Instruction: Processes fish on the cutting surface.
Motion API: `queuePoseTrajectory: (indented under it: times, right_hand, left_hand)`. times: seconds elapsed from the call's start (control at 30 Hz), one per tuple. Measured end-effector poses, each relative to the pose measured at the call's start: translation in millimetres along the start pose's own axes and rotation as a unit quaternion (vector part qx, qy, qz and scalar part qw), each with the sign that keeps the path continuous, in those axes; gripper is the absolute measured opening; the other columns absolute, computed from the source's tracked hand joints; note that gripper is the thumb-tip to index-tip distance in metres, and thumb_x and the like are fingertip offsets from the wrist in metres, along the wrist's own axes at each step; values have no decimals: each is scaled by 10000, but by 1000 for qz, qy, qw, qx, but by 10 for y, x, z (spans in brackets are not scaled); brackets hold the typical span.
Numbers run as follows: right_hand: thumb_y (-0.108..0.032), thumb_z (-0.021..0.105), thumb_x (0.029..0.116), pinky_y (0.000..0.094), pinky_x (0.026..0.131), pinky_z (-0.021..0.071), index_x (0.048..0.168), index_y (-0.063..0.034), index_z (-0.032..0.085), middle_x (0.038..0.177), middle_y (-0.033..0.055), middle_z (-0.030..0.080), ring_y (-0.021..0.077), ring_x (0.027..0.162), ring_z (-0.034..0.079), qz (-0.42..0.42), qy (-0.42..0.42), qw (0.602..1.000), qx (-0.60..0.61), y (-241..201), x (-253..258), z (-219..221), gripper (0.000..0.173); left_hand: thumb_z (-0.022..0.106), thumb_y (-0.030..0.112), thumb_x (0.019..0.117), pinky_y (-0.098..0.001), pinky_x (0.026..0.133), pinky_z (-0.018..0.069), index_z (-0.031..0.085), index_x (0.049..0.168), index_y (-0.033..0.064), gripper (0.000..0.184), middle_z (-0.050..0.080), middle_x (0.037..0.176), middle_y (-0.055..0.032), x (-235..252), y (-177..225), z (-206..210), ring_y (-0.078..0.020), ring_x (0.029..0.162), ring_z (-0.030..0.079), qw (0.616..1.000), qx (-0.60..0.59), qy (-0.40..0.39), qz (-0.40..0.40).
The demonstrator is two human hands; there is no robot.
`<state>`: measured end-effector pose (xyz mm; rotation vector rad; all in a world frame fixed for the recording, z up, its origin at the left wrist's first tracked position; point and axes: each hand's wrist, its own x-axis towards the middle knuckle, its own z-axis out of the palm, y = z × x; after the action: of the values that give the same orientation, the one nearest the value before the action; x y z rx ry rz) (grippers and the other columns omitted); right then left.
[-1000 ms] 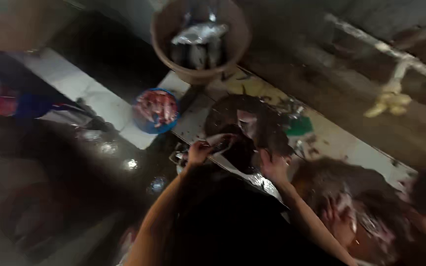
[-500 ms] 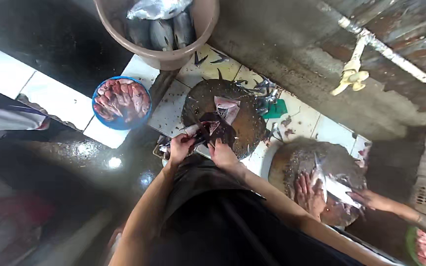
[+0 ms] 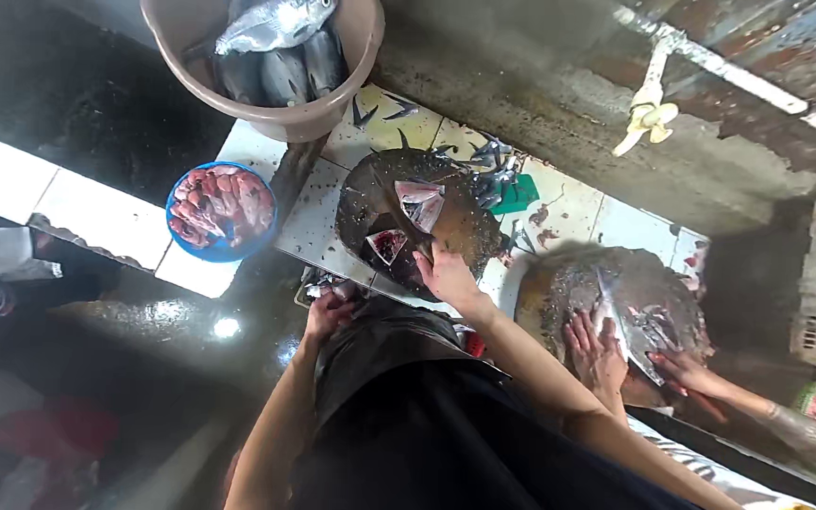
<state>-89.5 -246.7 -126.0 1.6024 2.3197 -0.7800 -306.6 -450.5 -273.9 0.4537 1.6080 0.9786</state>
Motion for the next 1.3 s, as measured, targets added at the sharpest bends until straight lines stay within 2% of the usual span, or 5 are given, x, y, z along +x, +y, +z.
queuePoseTrajectory:
  times: [0.43,0.7,0.87,1.03,1.3]
  right_hand:
    - [-535,451,1048,520,909,560,1228,-8,635,1000,189,714,333,992,709,-128,-105,983,75,50,-223,372,587]
    - [-424,494,1064,490,711,586,1235,32,624,777,133,666,255,698,680,-8,192,957,218,706,-251,175,504]
    - [-411,438,1084,525,884,575,1359,67,537,978,222,721,366,947,728,151,163,965,136,1130,-192,242,560]
    - [-453,412,1082,518,874,582,1330,-1,547,988,185,728,340,969,734,196,81,969,124,1210,-96,303,533]
    - [-458,420,1078,606,849,579,1344,22,568,1007,243,728,420,949,730,169,121,972,109,1202,-118,321,568]
  left_hand:
    - [208,410,1137,-445,925,583,457,1446,10,564,674,1257,-202,129,-5,51,-297,1062,706,958,-260,-3,-119]
    - [480,386,1093,-491,841,575,564,1375,7,480,668,1205,-206,288,-486,-140,-300,976,688,974,-2,136,-182]
    - [595,214,1013,-436,941,586,707,1205,23,293,746,1109,-133,97,574,195,-218,1012,729,934,276,175,147]
    - [636,309,1000,-543,1159,398,662,1338,104,396,624,1374,-152,873,1681,1027,-365,1346,522,868,396,96,285]
    - [785,532,824,-737,1161,252,593,1435,215,715,284,1657,-227,1663,2588,1668,-501,1519,222,787,581,-8,208]
